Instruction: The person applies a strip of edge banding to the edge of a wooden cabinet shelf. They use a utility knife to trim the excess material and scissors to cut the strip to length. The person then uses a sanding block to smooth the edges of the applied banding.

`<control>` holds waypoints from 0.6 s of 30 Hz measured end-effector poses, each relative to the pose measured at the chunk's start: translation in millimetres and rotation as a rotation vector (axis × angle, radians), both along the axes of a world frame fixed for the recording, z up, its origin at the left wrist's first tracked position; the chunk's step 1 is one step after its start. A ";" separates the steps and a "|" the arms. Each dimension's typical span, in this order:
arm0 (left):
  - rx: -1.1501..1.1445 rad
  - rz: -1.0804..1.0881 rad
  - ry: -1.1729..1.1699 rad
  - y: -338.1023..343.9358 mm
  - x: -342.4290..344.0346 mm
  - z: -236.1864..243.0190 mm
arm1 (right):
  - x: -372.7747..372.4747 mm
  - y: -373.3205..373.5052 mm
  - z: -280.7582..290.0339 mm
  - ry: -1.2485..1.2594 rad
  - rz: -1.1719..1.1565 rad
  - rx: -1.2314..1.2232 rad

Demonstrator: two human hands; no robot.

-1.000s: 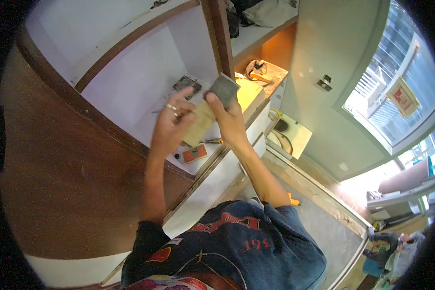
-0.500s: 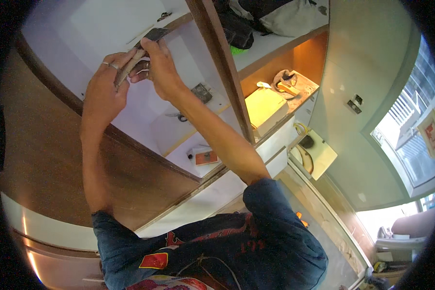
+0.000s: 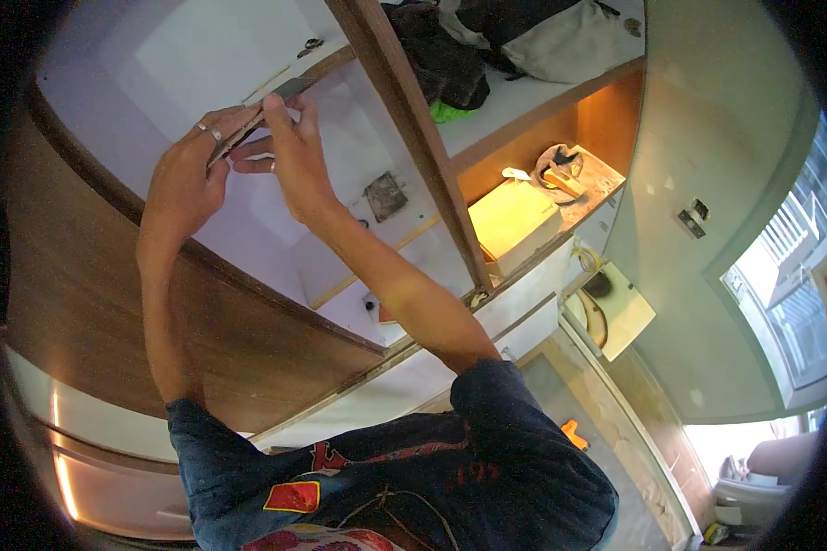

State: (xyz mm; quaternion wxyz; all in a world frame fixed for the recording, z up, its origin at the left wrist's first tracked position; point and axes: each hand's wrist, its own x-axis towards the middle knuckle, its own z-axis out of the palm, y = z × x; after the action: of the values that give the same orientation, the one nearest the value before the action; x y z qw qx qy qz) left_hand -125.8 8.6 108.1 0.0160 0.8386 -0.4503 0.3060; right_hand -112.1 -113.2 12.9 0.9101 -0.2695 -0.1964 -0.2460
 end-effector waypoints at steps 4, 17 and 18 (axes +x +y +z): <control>-0.002 -0.038 -0.030 -6.8 -3.4 1.5 | 8.5 0.9 -23.5 -0.050 -0.425 -0.090; 0.009 -0.068 0.064 -14.4 -1.6 18.6 | 14.4 -5.1 -3.8 -0.087 0.122 -0.032; 0.015 -0.072 0.068 -15.5 -1.5 19.4 | 16.9 -2.3 -1.4 -0.096 0.113 -0.032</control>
State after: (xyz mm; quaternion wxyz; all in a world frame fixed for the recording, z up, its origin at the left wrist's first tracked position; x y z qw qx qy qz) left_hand -127.3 -6.9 127.5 0.0361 0.8320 -0.4815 0.2733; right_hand -95.1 -115.5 11.5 0.9076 -0.2606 -0.2586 -0.2038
